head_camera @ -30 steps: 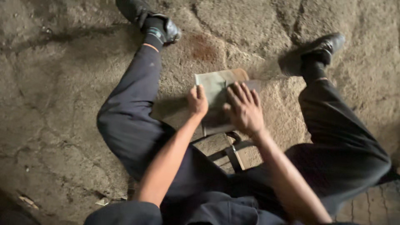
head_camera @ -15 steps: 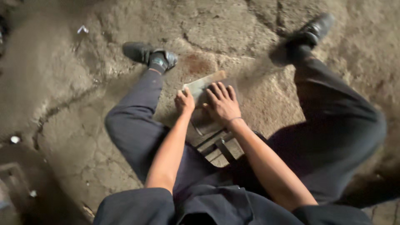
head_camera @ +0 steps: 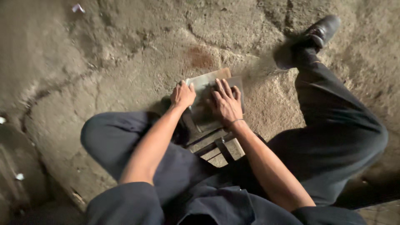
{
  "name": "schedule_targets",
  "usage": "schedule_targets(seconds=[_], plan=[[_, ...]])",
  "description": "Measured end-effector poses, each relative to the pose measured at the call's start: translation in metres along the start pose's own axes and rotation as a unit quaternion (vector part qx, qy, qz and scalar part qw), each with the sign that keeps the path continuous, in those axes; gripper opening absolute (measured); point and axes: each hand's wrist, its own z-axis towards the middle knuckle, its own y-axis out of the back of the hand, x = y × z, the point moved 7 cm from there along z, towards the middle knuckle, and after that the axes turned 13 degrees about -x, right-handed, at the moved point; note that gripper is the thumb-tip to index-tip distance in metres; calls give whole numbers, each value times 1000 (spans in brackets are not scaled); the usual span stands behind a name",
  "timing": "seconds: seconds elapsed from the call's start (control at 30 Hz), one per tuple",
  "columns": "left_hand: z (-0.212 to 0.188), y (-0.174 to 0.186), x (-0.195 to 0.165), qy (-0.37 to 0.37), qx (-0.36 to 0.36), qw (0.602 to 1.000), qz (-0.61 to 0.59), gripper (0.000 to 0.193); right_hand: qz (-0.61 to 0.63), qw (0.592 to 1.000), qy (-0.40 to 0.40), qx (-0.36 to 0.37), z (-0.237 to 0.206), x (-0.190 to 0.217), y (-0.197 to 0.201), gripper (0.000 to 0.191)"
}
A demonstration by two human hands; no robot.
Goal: The person sits on the ground and scrubs the exterior of a metal container with a dark abrasive pad. The person repeatedly rubs the sides and top of the container, rotating it to access different areas.
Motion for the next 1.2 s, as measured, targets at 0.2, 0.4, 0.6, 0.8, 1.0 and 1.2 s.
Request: schedule_targets(seconds=[0.2, 0.4, 0.6, 0.8, 1.0, 1.2], plan=[[23, -35, 28, 58, 16, 992, -109, 52, -20, 999, 33, -4, 11, 16, 3, 48], [0, -75, 32, 173, -81, 957, -218, 48, -66, 993, 23, 91, 20, 24, -13, 58], [-18, -75, 29, 182, -98, 930, -304, 38, -150, 972, 84, 159, 79, 7, -79, 53], [-16, -44, 24, 137, -155, 911, -356, 33, -123, 920, -50, 370, 107, -28, -137, 52], [-23, -53, 23, 166, -100, 918, -346, 37, -133, 958, 90, 237, 40, 28, -48, 77], [-20, -56, 26, 192, -64, 914, -350, 36, -168, 902, -37, 396, 100, -21, -123, 50]])
